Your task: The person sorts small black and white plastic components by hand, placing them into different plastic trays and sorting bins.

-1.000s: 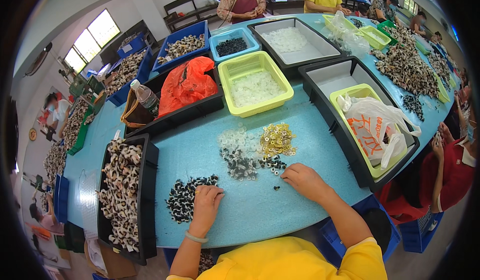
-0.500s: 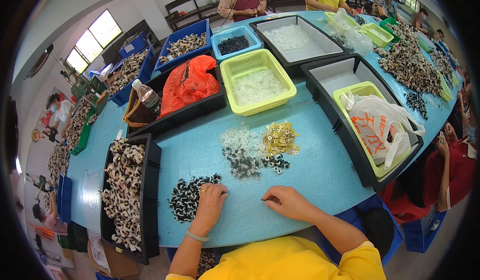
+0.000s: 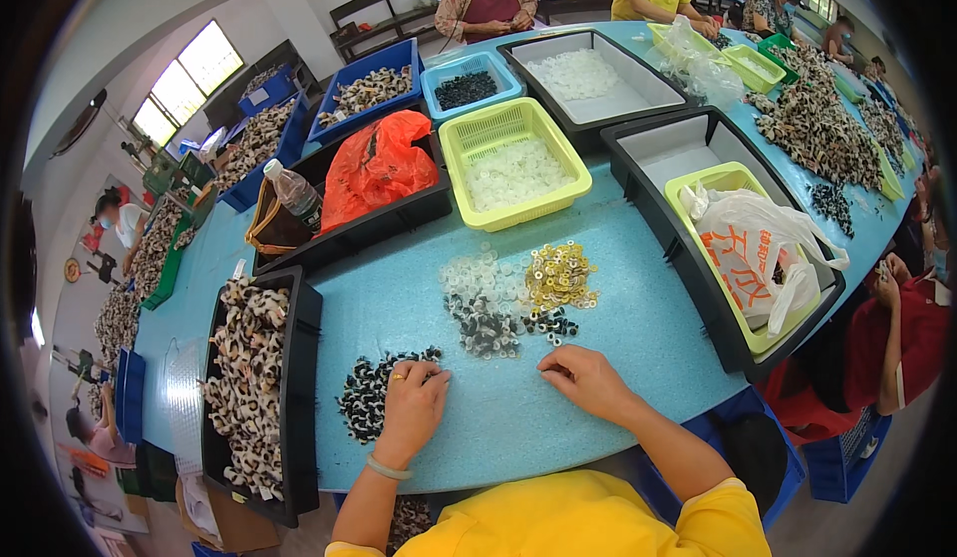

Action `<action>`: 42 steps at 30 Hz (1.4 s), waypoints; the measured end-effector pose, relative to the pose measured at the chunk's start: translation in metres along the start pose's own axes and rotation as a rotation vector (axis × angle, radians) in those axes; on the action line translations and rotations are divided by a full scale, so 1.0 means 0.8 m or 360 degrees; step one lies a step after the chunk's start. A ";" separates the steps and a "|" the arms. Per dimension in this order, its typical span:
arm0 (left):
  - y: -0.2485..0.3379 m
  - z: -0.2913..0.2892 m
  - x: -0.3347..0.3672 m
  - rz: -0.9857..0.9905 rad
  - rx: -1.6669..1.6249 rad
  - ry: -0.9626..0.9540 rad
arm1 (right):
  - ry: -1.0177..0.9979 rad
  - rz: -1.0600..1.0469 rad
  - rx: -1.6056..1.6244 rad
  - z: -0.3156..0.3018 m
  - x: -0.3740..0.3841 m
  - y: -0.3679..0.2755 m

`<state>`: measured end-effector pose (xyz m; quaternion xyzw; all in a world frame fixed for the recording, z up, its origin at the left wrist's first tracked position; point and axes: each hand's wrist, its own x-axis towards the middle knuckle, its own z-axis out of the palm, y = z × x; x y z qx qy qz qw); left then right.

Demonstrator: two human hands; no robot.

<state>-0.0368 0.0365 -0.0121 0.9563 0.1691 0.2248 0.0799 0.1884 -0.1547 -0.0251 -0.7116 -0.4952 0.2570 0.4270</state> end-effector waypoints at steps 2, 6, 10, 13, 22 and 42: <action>0.002 -0.005 0.005 0.0029 -0.0052 -0.0016 | -0.0002 0.0033 0.0031 0.000 0.000 0.000; 0.001 0.000 0.030 0.0003 -0.0023 0.0105 | -0.0006 0.0142 0.0072 0.001 0.000 0.003; 0.003 0.030 0.059 -0.0206 -0.0070 0.0171 | -0.0010 0.0173 0.0065 0.001 0.000 0.002; 0.011 0.047 0.062 -0.0229 -0.0058 0.0085 | -0.0020 0.0169 0.0131 -0.001 0.000 0.005; 0.040 0.040 0.039 -0.0388 -0.0872 -0.0006 | -0.0159 0.0562 0.0949 0.010 0.008 -0.010; 0.075 0.045 0.005 -0.1265 -0.2375 -0.0092 | -0.0039 0.0491 0.0911 0.052 0.014 -0.038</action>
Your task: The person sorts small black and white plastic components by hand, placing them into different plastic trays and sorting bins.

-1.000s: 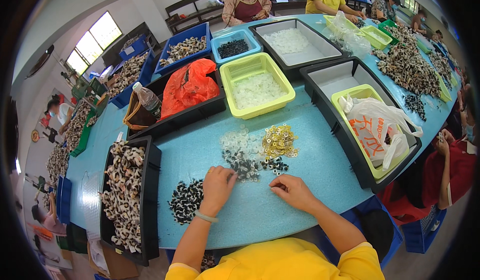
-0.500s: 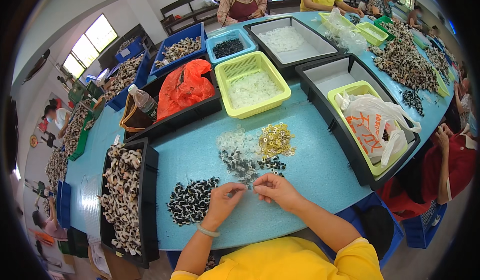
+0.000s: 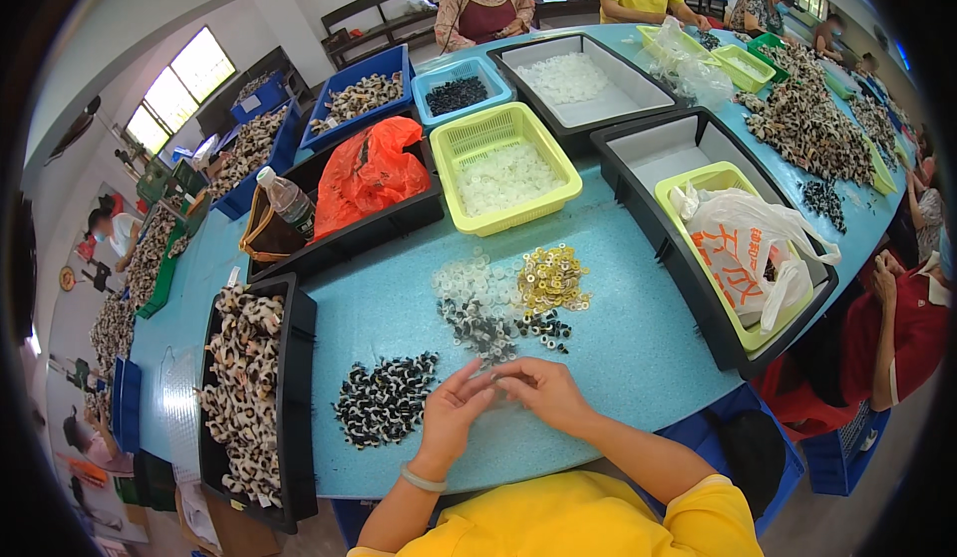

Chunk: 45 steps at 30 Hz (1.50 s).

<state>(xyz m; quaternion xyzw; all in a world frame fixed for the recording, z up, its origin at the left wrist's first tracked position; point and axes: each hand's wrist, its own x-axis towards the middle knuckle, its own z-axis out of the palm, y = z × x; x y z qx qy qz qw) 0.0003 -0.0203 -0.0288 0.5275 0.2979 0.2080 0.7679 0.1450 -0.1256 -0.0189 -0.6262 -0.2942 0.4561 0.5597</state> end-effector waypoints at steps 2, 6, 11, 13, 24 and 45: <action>-0.004 0.005 -0.008 -0.0117 -0.0155 0.0028 | 0.0134 -0.0348 -0.0296 0.003 -0.002 0.004; -0.009 0.014 -0.022 -0.0123 -0.0226 0.0099 | 0.0287 -0.0772 -0.0744 0.007 -0.006 0.013; -0.015 0.000 -0.018 -0.0030 0.0202 0.0149 | 0.0130 -0.0422 -0.0483 0.013 -0.024 0.005; -0.016 -0.014 -0.016 0.0048 0.0489 0.0169 | 0.0044 -0.0238 -0.0248 0.010 -0.025 0.004; 0.045 -0.042 -0.004 0.1250 0.2158 0.0304 | 0.0554 -0.0449 -0.1500 -0.078 0.006 0.006; 0.008 -0.010 0.001 -0.0227 -0.0096 -0.0086 | -0.0151 0.0095 0.0171 -0.016 -0.019 -0.002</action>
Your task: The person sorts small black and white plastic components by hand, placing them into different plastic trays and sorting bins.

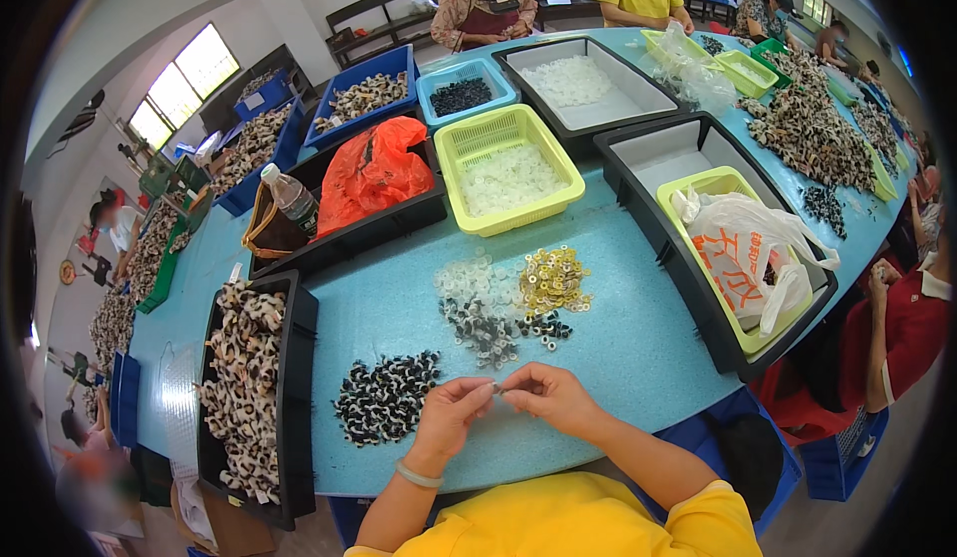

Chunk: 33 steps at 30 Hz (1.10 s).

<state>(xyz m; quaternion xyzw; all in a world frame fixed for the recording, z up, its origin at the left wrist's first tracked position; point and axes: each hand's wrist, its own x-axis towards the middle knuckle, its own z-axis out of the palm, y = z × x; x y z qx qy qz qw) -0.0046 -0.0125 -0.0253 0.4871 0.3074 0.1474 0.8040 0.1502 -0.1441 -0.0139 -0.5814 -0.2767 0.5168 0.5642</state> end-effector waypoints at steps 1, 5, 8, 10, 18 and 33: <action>-0.002 0.001 -0.001 0.0002 -0.0043 -0.0002 | 0.0003 -0.0012 0.0038 0.002 0.001 0.001; -0.006 0.003 -0.005 0.0099 0.0090 0.0004 | 0.0034 -0.0032 0.0089 0.006 0.002 0.007; -0.006 0.012 -0.011 0.0220 0.0220 0.0078 | 0.0098 -0.0033 0.0181 0.008 0.003 0.010; -0.011 0.014 -0.016 0.0439 0.0437 0.0005 | 0.0106 -0.0024 0.0152 0.012 0.002 0.012; -0.019 0.001 -0.015 0.0397 0.0461 0.0095 | 0.0102 -0.0009 0.0180 0.021 -0.006 0.029; 0.029 -0.045 -0.026 0.1300 0.2313 0.0373 | 0.0647 -0.0791 -0.1621 -0.060 0.028 0.001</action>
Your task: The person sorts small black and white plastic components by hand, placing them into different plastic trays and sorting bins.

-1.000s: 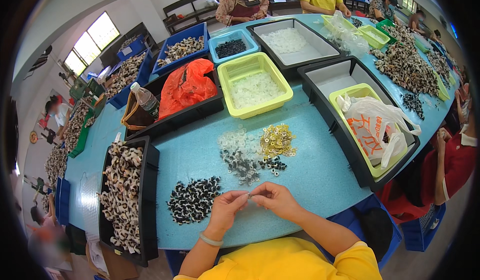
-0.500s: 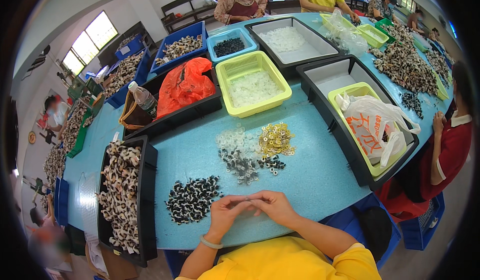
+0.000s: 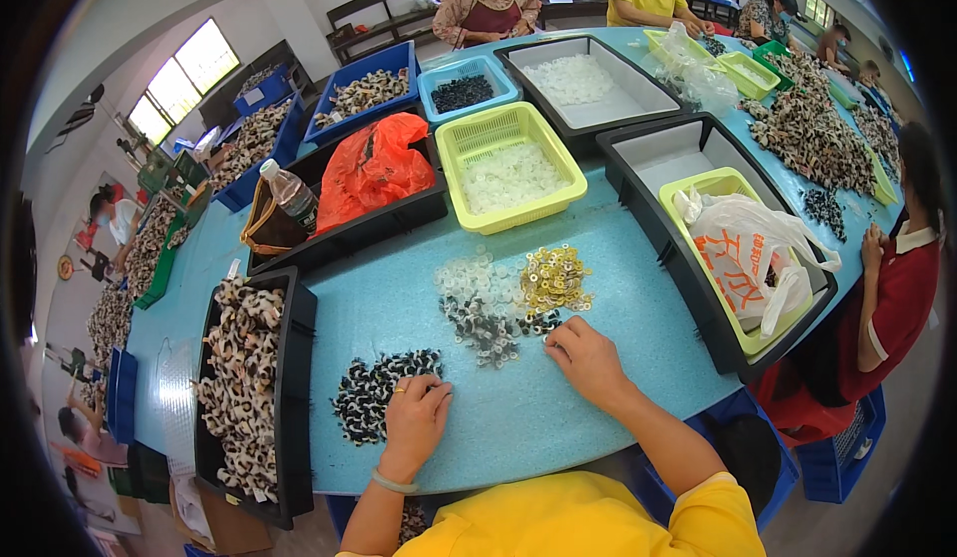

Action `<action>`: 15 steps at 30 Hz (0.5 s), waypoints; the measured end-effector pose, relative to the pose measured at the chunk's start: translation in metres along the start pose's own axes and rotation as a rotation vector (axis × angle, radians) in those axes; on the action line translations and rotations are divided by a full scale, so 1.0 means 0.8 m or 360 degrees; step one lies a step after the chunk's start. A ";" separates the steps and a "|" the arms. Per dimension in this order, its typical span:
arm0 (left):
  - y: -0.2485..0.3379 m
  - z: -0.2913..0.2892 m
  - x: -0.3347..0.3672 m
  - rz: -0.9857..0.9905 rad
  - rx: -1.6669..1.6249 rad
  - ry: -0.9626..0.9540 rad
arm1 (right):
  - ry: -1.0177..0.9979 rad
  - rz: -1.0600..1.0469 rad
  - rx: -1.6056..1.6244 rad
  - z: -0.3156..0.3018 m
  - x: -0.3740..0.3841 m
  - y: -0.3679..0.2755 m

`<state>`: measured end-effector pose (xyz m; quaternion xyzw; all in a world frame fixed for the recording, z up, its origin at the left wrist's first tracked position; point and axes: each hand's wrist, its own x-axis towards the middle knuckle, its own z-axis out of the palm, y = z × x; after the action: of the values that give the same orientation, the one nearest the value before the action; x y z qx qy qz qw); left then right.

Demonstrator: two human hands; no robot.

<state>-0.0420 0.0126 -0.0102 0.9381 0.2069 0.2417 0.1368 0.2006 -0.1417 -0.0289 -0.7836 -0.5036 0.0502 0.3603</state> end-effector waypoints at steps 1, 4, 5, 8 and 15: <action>0.004 -0.003 0.004 0.0022 0.0000 0.0006 | 0.0029 -0.0005 0.0141 -0.002 -0.001 -0.003; 0.016 -0.004 0.021 0.0008 -0.0078 0.0120 | -0.0069 0.0192 0.0523 -0.008 -0.006 -0.010; 0.016 0.002 0.026 0.0007 -0.0079 0.0120 | -0.0196 0.0394 0.0763 -0.010 -0.008 -0.012; 0.014 0.030 0.051 0.0055 -0.0172 0.0158 | -0.0415 0.0781 0.1443 -0.016 -0.010 -0.026; 0.017 0.061 0.082 0.0104 -0.0221 0.0013 | -0.0664 0.0987 0.1778 -0.011 -0.019 -0.025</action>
<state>0.0401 0.0228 -0.0206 0.9316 0.1596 0.2636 0.1927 0.1824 -0.1540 -0.0142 -0.5618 -0.2125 0.5549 0.5756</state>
